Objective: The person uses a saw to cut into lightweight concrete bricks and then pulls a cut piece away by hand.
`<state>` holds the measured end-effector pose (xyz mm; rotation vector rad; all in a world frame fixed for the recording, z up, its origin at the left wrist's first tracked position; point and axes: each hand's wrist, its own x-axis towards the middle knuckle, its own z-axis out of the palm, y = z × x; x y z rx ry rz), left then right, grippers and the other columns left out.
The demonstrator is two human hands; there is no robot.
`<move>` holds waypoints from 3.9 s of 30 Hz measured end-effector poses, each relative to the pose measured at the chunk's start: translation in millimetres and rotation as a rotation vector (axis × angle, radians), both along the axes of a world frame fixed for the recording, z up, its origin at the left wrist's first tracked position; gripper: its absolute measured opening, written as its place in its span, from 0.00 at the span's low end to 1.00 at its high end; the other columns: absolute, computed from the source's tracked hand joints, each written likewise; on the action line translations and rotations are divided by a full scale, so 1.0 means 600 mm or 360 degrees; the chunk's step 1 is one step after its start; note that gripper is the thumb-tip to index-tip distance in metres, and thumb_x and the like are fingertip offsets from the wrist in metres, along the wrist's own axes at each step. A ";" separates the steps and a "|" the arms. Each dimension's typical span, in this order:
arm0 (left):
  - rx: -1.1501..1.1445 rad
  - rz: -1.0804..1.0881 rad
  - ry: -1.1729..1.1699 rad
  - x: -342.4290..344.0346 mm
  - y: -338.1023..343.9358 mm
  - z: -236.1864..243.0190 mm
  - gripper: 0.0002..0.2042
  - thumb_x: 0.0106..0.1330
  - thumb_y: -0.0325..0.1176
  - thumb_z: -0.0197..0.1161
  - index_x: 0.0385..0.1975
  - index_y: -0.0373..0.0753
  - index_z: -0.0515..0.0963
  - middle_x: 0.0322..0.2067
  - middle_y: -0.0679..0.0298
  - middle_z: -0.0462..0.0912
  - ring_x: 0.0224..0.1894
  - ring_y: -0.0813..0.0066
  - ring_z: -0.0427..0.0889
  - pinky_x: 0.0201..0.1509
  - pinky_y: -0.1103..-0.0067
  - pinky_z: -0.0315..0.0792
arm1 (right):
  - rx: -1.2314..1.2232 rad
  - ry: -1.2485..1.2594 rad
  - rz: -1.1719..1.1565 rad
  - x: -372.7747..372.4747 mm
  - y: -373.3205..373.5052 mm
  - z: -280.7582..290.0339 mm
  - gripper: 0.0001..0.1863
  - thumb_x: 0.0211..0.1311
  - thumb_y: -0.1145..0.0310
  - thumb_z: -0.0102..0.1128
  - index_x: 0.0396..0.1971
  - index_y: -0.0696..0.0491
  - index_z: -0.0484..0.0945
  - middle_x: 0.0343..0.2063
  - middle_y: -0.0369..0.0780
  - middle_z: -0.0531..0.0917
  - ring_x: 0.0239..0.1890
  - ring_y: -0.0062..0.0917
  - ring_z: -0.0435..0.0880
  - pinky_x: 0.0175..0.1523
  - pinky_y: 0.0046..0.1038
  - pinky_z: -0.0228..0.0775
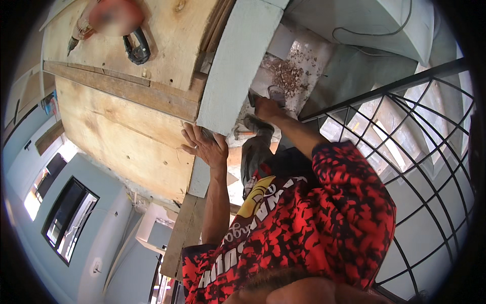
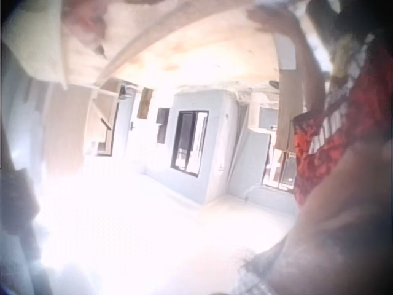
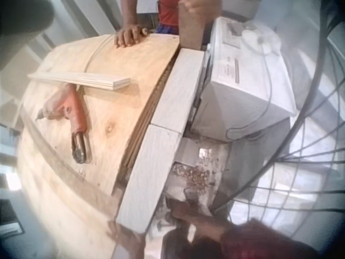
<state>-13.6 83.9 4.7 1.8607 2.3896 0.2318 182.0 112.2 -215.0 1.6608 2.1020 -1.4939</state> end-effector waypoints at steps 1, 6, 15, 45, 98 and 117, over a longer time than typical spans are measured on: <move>-0.0003 -0.0010 0.0018 -0.004 0.003 -0.005 0.30 0.69 0.50 0.41 0.65 0.41 0.48 0.68 0.50 0.47 0.71 0.48 0.42 0.63 0.39 0.30 | -0.0058 -0.0040 -0.0027 -0.012 0.005 0.004 0.22 0.53 0.74 0.54 0.51 0.57 0.70 0.38 0.53 0.81 0.41 0.47 0.81 0.45 0.43 0.73; 0.0043 0.0046 -0.0016 -0.011 -0.018 -0.017 0.29 0.68 0.47 0.43 0.65 0.41 0.50 0.68 0.50 0.49 0.71 0.48 0.43 0.64 0.41 0.28 | -0.0093 0.0033 -0.0068 0.086 0.002 0.224 0.20 0.52 0.72 0.55 0.48 0.58 0.71 0.34 0.51 0.82 0.42 0.44 0.82 0.45 0.42 0.74; 0.0006 -0.0028 -0.0006 -0.010 0.011 -0.010 0.31 0.68 0.53 0.42 0.64 0.37 0.50 0.68 0.49 0.48 0.71 0.46 0.43 0.63 0.40 0.32 | -0.0440 -0.0226 0.0133 0.000 0.049 0.076 0.20 0.53 0.71 0.53 0.48 0.59 0.71 0.43 0.53 0.80 0.48 0.45 0.79 0.51 0.42 0.71; 0.0112 0.0097 -0.0038 -0.003 -0.017 -0.019 0.29 0.67 0.48 0.46 0.64 0.40 0.54 0.67 0.52 0.53 0.71 0.52 0.45 0.66 0.44 0.27 | -0.0330 -0.0131 0.0051 0.085 -0.002 0.214 0.28 0.50 0.73 0.55 0.55 0.55 0.68 0.39 0.53 0.81 0.44 0.48 0.80 0.48 0.43 0.73; 0.0080 0.0022 -0.0059 -0.002 0.001 -0.025 0.29 0.64 0.43 0.45 0.65 0.40 0.52 0.68 0.50 0.50 0.71 0.49 0.43 0.65 0.42 0.26 | -0.0003 -0.0087 0.0129 0.021 -0.009 -0.050 0.19 0.47 0.67 0.58 0.40 0.59 0.78 0.43 0.51 0.81 0.46 0.44 0.80 0.50 0.42 0.72; -0.0011 0.0138 0.0000 -0.007 -0.031 -0.030 0.30 0.66 0.46 0.44 0.65 0.39 0.51 0.68 0.49 0.50 0.71 0.49 0.44 0.65 0.43 0.29 | -0.0149 -0.0028 -0.0077 0.075 -0.004 0.182 0.16 0.48 0.68 0.56 0.38 0.58 0.76 0.35 0.53 0.81 0.40 0.47 0.81 0.42 0.44 0.73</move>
